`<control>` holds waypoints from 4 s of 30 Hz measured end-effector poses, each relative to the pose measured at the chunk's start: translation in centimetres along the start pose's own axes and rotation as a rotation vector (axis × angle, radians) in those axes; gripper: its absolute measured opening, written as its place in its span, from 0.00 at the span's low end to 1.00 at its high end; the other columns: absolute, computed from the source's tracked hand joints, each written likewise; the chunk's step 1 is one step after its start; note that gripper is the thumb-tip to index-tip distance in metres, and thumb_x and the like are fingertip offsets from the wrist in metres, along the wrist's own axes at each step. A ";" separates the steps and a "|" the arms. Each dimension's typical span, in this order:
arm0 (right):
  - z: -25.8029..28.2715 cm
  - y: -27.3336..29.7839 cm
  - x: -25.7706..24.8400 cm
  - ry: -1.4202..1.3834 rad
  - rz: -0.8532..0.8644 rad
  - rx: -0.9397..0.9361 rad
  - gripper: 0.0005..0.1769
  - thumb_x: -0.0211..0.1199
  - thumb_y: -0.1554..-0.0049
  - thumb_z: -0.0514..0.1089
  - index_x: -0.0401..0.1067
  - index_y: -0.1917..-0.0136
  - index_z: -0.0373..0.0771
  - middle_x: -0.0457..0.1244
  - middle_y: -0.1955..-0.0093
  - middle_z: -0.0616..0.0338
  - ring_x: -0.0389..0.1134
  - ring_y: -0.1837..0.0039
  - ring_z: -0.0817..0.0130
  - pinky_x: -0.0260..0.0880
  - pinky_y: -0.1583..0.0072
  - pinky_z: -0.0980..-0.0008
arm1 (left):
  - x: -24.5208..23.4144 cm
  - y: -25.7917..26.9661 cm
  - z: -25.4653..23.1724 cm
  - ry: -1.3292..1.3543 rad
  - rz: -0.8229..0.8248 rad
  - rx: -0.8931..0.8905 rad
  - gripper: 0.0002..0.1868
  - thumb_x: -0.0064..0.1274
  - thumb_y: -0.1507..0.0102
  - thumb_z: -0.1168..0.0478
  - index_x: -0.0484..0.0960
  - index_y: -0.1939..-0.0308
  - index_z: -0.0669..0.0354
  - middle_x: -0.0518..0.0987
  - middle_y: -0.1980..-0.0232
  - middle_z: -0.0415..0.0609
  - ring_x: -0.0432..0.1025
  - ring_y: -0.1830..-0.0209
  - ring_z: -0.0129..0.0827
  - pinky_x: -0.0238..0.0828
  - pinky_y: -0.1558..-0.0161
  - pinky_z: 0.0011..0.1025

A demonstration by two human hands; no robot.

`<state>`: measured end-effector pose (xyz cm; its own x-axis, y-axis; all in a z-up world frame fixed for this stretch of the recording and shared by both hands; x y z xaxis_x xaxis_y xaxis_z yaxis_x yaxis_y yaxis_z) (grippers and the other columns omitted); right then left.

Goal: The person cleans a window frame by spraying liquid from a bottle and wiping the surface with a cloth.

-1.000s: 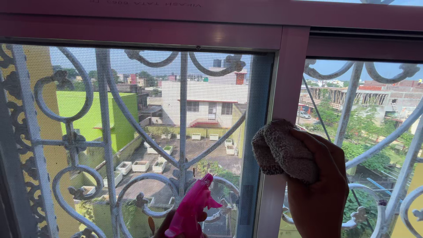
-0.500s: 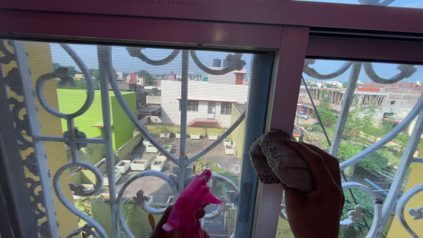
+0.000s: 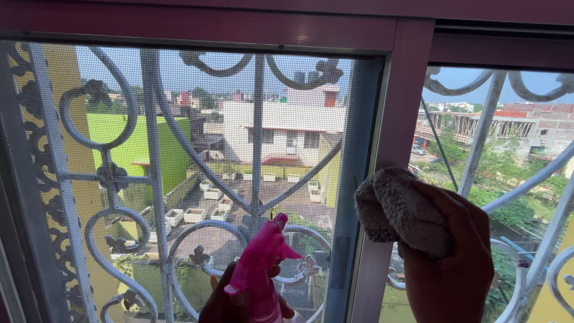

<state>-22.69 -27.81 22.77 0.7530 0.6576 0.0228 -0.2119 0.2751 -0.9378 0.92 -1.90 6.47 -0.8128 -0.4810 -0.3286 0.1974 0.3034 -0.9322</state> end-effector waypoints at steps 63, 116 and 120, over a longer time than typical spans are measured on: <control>-0.7 1.9 1.1 -0.035 0.080 0.012 0.29 0.65 0.50 0.28 0.74 0.36 0.42 0.64 0.36 0.53 0.66 0.30 0.57 0.67 0.30 0.61 | 4.1 3.1 -2.3 -0.181 -0.504 -0.211 0.60 0.41 0.38 0.22 0.53 0.23 0.71 0.61 0.25 0.67 0.73 0.63 0.23 0.75 0.61 0.29; -1.4 3.4 1.1 -0.093 0.054 -0.117 0.21 0.69 0.41 0.31 0.75 0.36 0.40 0.63 0.36 0.55 0.66 0.31 0.60 0.66 0.27 0.64 | 19.1 -14.3 -10.9 -0.742 -0.915 -0.746 0.34 0.30 0.29 0.40 0.75 0.38 0.64 0.83 0.53 0.54 0.80 0.63 0.31 0.79 0.58 0.34; -1.1 3.3 1.1 -0.091 0.051 -0.110 0.20 0.68 0.42 0.30 0.75 0.36 0.40 0.63 0.37 0.55 0.67 0.32 0.60 0.67 0.28 0.64 | 19.3 -14.8 -11.7 -0.794 -0.955 -0.788 0.33 0.30 0.28 0.41 0.77 0.39 0.64 0.85 0.55 0.54 0.81 0.63 0.32 0.79 0.57 0.34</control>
<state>-21.83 -26.93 19.34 0.6824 0.7310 0.0003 -0.1757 0.1644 -0.9706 -24.09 -6.03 15.73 0.0993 -0.9886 0.1130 -0.7845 -0.1477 -0.6022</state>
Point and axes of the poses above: each hand's wrist, its own y-axis away from the middle knuckle, its own x-axis out of the palm, z = x × y, the point moved 1 cm from there along -y, towards the middle knuckle
